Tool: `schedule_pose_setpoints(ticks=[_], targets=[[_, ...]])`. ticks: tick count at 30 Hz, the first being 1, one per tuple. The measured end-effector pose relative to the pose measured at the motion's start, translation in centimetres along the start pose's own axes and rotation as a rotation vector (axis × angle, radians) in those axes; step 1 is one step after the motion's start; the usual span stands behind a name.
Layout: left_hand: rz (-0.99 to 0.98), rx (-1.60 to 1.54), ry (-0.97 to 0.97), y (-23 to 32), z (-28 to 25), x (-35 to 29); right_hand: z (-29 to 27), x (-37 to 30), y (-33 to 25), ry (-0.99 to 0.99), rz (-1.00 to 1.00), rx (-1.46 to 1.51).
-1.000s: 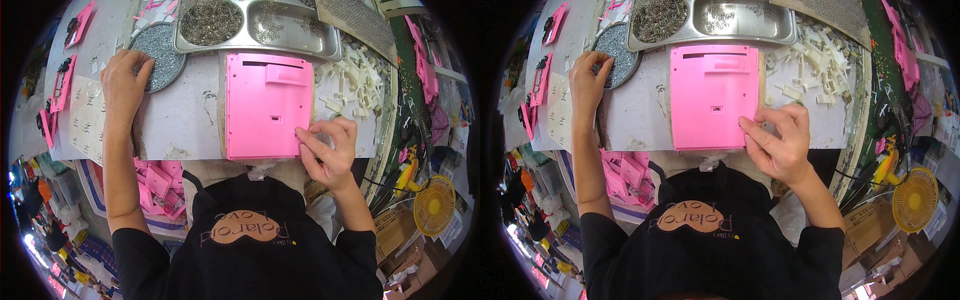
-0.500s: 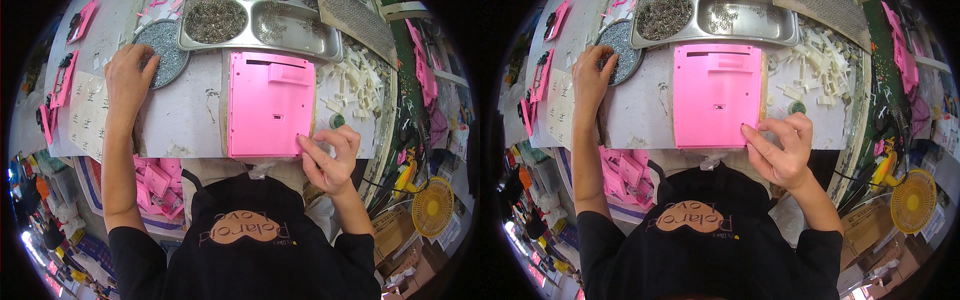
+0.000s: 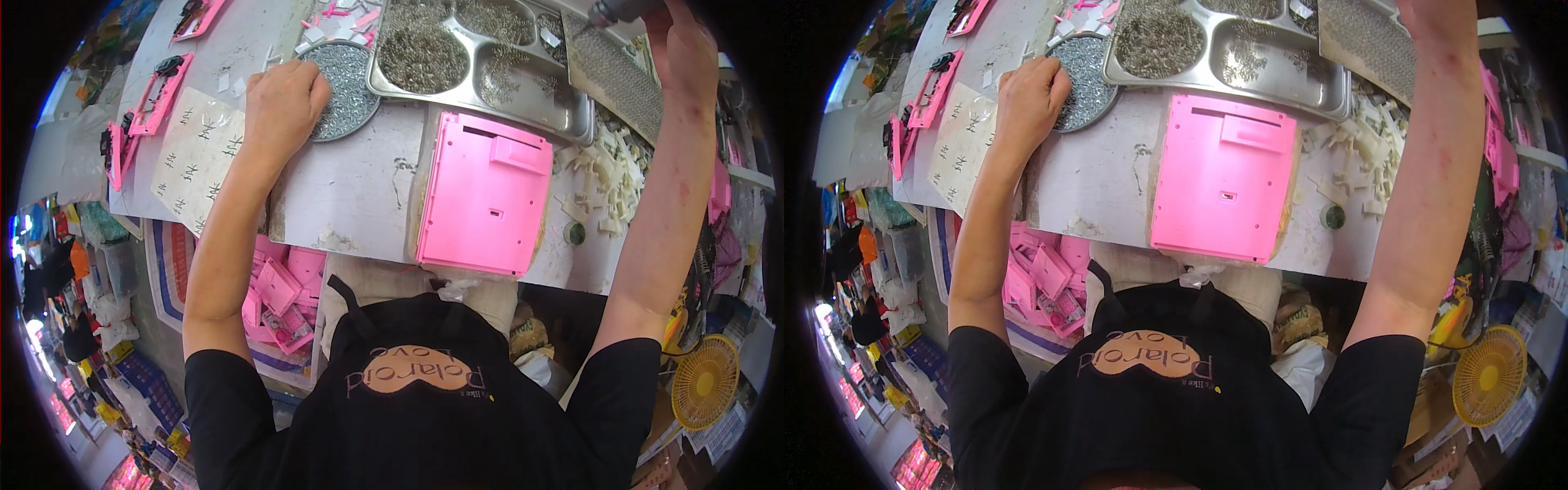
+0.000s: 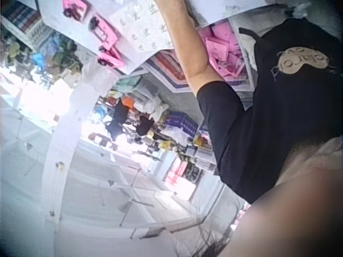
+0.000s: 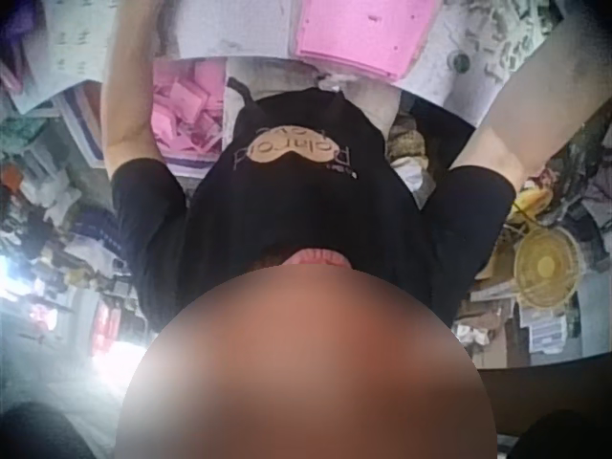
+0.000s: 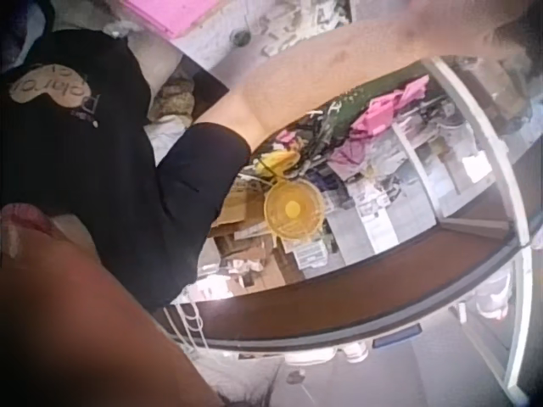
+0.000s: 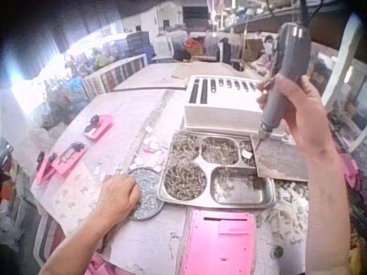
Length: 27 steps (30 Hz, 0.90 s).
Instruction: Assembling a pink toy device using a soldering iron and an electric screwdriver.
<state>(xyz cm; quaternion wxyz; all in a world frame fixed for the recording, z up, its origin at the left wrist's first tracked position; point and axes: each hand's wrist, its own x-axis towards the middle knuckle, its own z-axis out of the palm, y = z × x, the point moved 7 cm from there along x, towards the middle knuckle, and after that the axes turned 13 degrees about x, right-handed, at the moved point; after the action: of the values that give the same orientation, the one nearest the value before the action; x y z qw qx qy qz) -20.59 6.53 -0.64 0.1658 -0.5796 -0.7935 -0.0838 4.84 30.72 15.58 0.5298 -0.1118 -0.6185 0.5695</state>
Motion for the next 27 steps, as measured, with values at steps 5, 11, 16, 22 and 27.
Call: schedule_pose_setpoints(ticks=[5,11,16,22,27], targets=[[-0.031,-0.076,-0.074,-0.9,-0.1,0.1,0.1,-1.0,0.8,-0.575,0.29,0.208],[-0.145,-0.515,-0.073,1.9,-2.6,-1.1,0.7,-9.4,-0.9,-0.427,0.352,0.354],[0.133,-0.965,-0.112,13.3,-8.5,-5.4,4.4,-15.1,-4.7,-0.345,0.274,0.624],[-0.044,-1.449,-0.145,15.7,-8.0,-8.4,5.3,-16.4,-7.7,-0.279,0.223,0.739],[-0.099,-1.562,-0.107,15.7,-7.5,-8.8,5.8,-16.4,-7.8,-0.293,0.225,0.78]])
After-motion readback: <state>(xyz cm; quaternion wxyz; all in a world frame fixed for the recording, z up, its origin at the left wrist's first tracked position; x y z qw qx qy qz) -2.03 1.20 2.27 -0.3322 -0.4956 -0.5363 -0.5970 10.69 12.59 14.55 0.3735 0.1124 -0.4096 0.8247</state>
